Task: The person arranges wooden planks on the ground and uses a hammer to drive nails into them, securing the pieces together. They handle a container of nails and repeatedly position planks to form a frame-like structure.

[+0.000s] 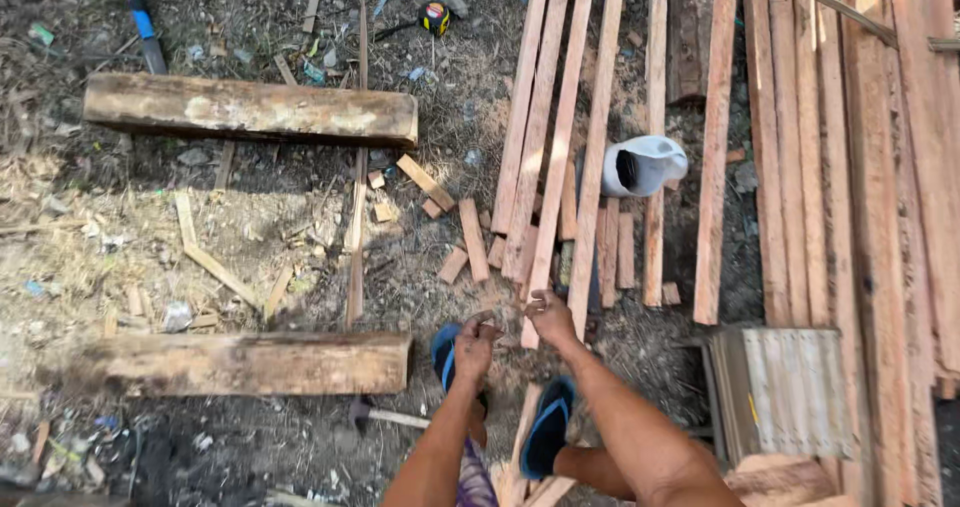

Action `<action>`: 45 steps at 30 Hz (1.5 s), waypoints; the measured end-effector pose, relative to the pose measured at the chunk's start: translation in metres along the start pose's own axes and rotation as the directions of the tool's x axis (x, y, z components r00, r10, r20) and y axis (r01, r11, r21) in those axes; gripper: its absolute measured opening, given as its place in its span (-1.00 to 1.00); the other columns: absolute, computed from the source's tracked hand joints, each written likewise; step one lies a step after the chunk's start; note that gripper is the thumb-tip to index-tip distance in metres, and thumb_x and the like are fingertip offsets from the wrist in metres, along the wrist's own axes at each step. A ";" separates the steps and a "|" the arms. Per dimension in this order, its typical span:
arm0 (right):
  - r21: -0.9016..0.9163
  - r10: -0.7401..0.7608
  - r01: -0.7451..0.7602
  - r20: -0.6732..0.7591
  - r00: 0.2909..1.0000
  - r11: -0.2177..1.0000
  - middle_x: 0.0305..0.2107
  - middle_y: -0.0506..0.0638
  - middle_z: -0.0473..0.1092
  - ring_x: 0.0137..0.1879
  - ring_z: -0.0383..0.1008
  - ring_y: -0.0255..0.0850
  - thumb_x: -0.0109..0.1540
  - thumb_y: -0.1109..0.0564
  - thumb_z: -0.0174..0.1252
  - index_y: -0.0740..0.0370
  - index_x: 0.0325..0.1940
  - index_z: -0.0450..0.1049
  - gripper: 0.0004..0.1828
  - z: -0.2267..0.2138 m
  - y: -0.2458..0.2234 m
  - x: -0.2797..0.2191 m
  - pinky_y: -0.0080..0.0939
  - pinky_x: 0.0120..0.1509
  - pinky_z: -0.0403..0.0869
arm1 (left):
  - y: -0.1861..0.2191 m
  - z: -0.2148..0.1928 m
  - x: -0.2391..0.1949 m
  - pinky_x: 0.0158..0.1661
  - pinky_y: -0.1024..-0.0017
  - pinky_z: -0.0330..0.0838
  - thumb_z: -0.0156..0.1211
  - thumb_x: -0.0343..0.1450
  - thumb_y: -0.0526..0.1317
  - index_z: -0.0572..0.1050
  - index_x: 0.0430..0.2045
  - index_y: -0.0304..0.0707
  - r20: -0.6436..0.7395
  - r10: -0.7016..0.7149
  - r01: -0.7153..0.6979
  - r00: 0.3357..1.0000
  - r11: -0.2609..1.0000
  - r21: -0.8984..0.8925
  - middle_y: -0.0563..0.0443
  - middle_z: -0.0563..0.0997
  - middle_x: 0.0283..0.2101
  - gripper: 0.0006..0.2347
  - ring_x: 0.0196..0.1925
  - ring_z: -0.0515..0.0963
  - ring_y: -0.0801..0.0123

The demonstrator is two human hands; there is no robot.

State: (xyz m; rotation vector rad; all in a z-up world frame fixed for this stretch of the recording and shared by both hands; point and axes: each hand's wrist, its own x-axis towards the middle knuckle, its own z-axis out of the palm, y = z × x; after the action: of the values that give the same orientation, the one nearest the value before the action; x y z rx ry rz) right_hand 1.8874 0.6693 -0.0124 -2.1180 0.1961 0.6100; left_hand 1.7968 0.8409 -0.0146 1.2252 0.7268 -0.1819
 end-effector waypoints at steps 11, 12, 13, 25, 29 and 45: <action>-0.002 0.543 -0.577 -0.337 0.769 0.817 0.32 0.35 0.15 0.31 0.26 0.30 0.42 -0.22 -0.08 0.30 0.46 0.05 -0.31 0.118 0.066 0.166 0.17 0.38 0.26 | 0.028 0.020 0.130 -0.30 0.43 0.49 0.12 0.42 -0.27 0.54 0.01 -0.29 0.085 0.036 -0.069 0.996 0.904 0.422 -0.11 0.70 -0.27 -0.72 -0.33 0.63 0.32; 0.173 0.625 -0.603 -0.294 0.723 0.779 0.32 0.34 0.17 0.34 0.27 0.31 0.53 -0.28 -0.27 0.28 0.47 0.08 -0.35 0.123 0.066 0.168 0.21 0.43 0.23 | 0.034 0.023 0.130 -0.27 0.42 0.50 0.12 0.43 -0.26 0.54 0.00 -0.28 0.113 0.058 -0.099 0.992 0.910 0.403 -0.10 0.70 -0.26 -0.73 -0.30 0.64 0.33; 0.020 0.543 -0.573 -0.344 0.766 0.820 0.29 0.32 0.16 0.34 0.24 0.28 0.42 -0.22 -0.10 0.27 0.47 0.02 -0.31 0.127 0.066 0.170 0.19 0.41 0.25 | 0.040 0.025 0.130 -0.23 0.40 0.52 0.12 0.43 -0.26 0.54 -0.01 -0.28 0.141 0.080 -0.129 0.987 0.915 0.382 -0.09 0.70 -0.26 -0.74 -0.27 0.66 0.33; -0.186 0.525 -0.562 -0.216 0.823 0.806 0.05 0.25 0.42 0.19 0.49 0.08 0.10 -0.03 0.49 0.39 0.30 0.21 -0.13 0.058 -0.023 0.123 0.00 0.28 0.50 | 0.007 -0.010 0.122 -0.10 0.37 0.51 0.12 0.44 -0.18 0.51 0.07 -0.26 -0.041 0.080 -0.057 0.996 0.916 0.398 -0.10 0.70 -0.16 -0.68 -0.15 0.66 0.29; -0.032 0.483 -0.495 -0.169 0.859 0.868 -0.06 0.25 0.44 0.10 0.51 0.03 0.08 -0.03 0.54 0.44 0.39 0.09 0.03 -0.001 -0.092 0.065 -0.01 0.25 0.48 | 0.031 -0.014 0.090 -0.05 0.35 0.47 0.12 0.43 -0.15 0.52 0.05 -0.36 -0.026 0.060 -0.048 0.998 0.943 0.330 -0.12 0.68 -0.11 -0.65 -0.09 0.62 0.28; 0.943 -0.135 -0.332 0.328 0.935 -0.003 0.08 0.08 0.44 0.18 0.47 0.00 0.04 0.11 0.43 0.19 0.18 0.37 -0.34 -0.159 -0.352 -0.127 0.08 0.38 0.44 | 0.479 0.094 -0.081 0.37 -0.15 0.03 0.30 0.18 0.27 -0.03 0.44 -0.35 0.484 -0.321 0.257 0.814 0.947 0.195 -0.35 0.25 0.41 0.01 0.47 0.24 -0.02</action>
State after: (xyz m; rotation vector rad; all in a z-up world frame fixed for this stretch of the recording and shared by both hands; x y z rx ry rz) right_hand 1.9586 0.7370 0.3825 -0.4651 0.4444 0.5928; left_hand 2.0121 0.9069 0.4264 1.1034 0.4306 -0.7892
